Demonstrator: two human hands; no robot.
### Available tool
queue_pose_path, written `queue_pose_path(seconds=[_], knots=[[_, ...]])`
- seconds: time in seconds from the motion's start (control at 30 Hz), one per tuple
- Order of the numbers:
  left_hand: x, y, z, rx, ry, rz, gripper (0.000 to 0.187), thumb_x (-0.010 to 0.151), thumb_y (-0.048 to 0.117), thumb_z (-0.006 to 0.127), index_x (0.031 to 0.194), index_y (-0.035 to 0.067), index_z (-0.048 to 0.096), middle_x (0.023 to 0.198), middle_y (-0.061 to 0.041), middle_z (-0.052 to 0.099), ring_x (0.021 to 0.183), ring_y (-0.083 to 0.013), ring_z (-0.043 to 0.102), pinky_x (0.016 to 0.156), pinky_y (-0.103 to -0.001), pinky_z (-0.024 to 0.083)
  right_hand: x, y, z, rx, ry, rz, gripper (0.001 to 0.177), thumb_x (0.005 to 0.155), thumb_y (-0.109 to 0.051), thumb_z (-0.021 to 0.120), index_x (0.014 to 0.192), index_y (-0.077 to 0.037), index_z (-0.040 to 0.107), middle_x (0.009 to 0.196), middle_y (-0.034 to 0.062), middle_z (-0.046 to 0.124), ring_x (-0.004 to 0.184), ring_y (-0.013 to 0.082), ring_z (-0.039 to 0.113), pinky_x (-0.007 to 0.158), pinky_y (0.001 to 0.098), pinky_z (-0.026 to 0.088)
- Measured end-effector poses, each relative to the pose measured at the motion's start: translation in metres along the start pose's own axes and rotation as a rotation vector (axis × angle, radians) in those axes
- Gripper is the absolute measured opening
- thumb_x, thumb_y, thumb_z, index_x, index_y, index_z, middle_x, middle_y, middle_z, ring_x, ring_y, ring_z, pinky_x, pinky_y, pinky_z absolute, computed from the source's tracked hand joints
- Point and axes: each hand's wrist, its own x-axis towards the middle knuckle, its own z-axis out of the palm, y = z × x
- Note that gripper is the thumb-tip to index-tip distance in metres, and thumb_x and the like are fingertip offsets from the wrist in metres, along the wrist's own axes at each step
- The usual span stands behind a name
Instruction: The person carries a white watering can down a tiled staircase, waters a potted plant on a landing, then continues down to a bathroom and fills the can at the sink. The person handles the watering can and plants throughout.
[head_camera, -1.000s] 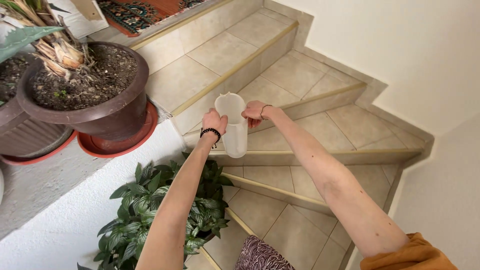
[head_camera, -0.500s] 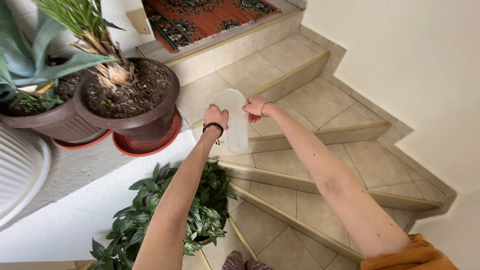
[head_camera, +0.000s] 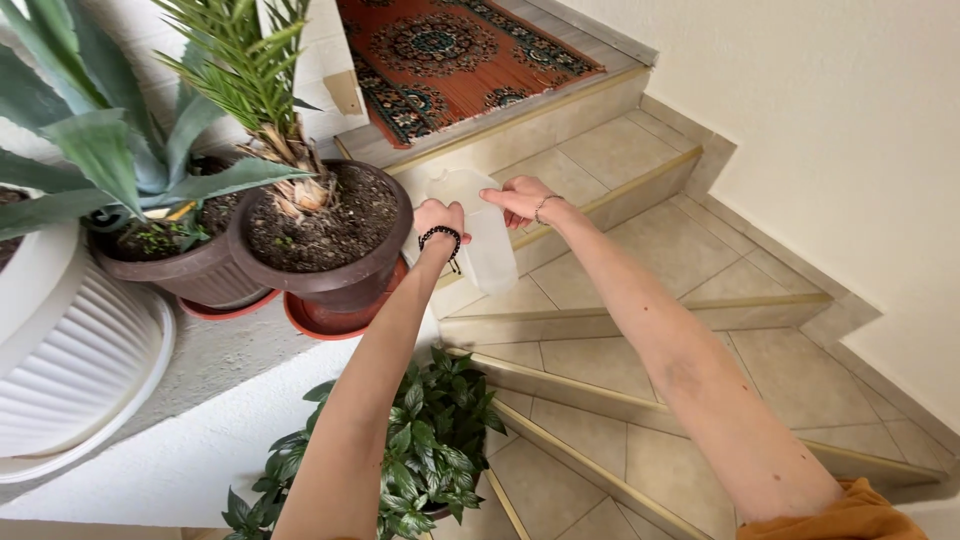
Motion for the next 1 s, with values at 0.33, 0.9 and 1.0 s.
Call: queue_pose_path(seconds=[0.33,0.9,1.0], knots=[[0.101,-0.017,0.016,-0.052,0.178,-0.031,0.045,0.083,0.022,0.056,0.11,-0.013,0.066,0.105,-0.029,0.073,0.104,-0.0435,0.074,0.093,-0.051,0.061,-0.018,-0.055,-0.007,0.018,-0.099,-0.135,0.057,0.089,-0.067,0.059,0.086,-0.014,0.08,0.077,0.0019,0.075,0.067,0.0054,0.059,0.07,0.0184,0.058],[0.217,-0.055,0.002,0.023,0.199,-0.006,0.052,0.096,0.038,0.042,0.114,0.002,0.075,0.112,-0.022,0.076,0.115,-0.0377,0.071,0.101,-0.049,0.057,0.107,-0.08,-0.007,-0.261,0.207,-0.451,0.034,0.069,-0.029,0.093,0.071,-0.026,0.06,0.075,-0.0015,0.065,0.081,0.0209,0.067,0.07,0.0328,0.051],[0.201,-0.057,0.003,-0.026,0.315,-0.018,0.041,0.097,0.035,0.057,0.117,0.0,0.051,0.113,-0.026,0.07,0.111,-0.044,0.071,0.098,-0.053,0.059,0.107,-0.089,-0.001,-0.366,0.184,-0.494,0.033,0.07,-0.026,0.092,0.075,-0.021,0.06,0.08,0.0049,0.068,0.091,0.0284,0.07,0.076,0.0398,0.052]])
